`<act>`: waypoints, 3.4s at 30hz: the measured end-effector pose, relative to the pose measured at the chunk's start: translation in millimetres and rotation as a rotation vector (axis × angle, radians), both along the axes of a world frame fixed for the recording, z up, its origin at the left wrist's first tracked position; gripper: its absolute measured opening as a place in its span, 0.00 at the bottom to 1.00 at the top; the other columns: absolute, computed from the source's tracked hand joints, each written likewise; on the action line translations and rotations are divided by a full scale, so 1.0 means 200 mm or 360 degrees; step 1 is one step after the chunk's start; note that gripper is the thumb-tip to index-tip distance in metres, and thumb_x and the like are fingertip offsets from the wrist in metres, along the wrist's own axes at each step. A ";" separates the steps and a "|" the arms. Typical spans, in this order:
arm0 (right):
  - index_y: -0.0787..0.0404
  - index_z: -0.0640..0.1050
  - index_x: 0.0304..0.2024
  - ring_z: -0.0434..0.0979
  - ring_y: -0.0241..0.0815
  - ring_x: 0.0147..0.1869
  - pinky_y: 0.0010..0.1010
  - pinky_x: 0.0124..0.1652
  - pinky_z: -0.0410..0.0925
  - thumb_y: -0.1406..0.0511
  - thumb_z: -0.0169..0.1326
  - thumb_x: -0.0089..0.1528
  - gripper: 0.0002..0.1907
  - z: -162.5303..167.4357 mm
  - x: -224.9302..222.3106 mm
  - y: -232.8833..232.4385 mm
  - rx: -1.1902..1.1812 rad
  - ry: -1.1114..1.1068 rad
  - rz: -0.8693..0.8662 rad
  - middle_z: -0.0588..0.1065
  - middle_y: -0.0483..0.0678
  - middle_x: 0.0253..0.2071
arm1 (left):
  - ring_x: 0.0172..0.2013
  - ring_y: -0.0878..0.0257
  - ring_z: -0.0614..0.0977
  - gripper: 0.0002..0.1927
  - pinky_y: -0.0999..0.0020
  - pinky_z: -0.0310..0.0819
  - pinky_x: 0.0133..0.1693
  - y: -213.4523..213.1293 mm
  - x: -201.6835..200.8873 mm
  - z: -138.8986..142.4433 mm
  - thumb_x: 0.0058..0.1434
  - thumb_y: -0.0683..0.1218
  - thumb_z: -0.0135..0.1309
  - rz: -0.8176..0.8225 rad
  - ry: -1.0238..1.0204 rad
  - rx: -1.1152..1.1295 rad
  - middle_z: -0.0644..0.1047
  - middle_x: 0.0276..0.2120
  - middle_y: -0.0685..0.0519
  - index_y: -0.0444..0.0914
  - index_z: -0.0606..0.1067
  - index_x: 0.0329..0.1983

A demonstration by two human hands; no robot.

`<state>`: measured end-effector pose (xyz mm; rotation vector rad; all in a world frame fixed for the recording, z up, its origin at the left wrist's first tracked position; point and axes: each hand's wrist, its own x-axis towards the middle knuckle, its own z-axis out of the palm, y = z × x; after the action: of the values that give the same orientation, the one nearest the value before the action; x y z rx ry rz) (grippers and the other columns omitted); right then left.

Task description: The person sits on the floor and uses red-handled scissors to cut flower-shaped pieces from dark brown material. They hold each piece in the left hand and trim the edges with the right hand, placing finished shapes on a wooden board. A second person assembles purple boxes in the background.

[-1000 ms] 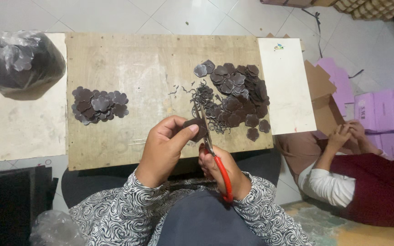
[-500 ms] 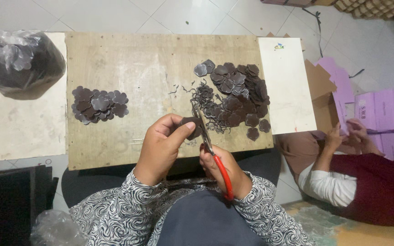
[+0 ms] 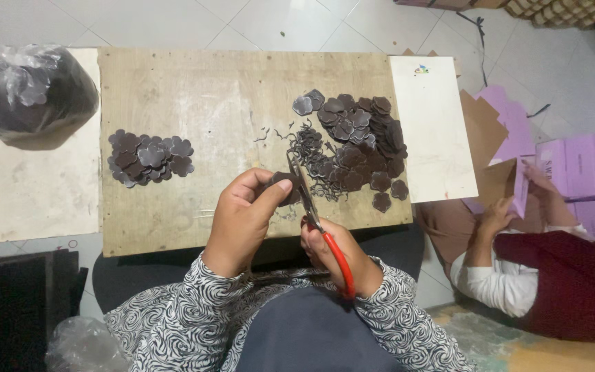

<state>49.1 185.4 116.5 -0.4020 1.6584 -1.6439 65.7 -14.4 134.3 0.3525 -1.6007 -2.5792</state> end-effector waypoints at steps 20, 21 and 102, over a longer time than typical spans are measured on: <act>0.56 0.65 0.35 0.57 0.28 0.28 0.21 0.27 0.55 0.41 0.45 0.68 0.27 -0.05 0.02 -0.03 -0.0227 -0.0065 -0.0032 0.60 0.38 0.28 | 0.33 0.73 0.78 0.05 0.77 0.74 0.38 0.03 0.00 0.00 0.66 0.41 0.57 0.0023 -0.0028 -0.0067 0.81 0.33 0.55 0.33 0.77 0.38; 0.56 0.65 0.35 0.57 0.28 0.29 0.21 0.28 0.55 0.42 0.45 0.69 0.27 -0.05 0.02 -0.03 -0.0239 -0.0072 -0.0037 0.59 0.38 0.29 | 0.33 0.74 0.78 0.05 0.77 0.73 0.37 0.03 0.00 0.00 0.66 0.41 0.57 0.0024 -0.0036 -0.0072 0.81 0.33 0.55 0.33 0.77 0.38; 0.57 0.67 0.36 0.57 0.28 0.26 0.21 0.25 0.54 0.44 0.46 0.69 0.25 -0.08 0.01 -0.01 -0.0186 -0.0110 -0.0075 0.61 0.39 0.28 | 0.26 0.72 0.75 0.13 0.76 0.69 0.30 0.07 -0.01 -0.06 0.66 0.46 0.57 0.0090 -0.0185 -0.0253 0.83 0.28 0.52 0.30 0.81 0.34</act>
<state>52.0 184.4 99.6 -0.3621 1.5361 -1.7754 64.6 -0.7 122.9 0.5339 -1.7924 -2.4109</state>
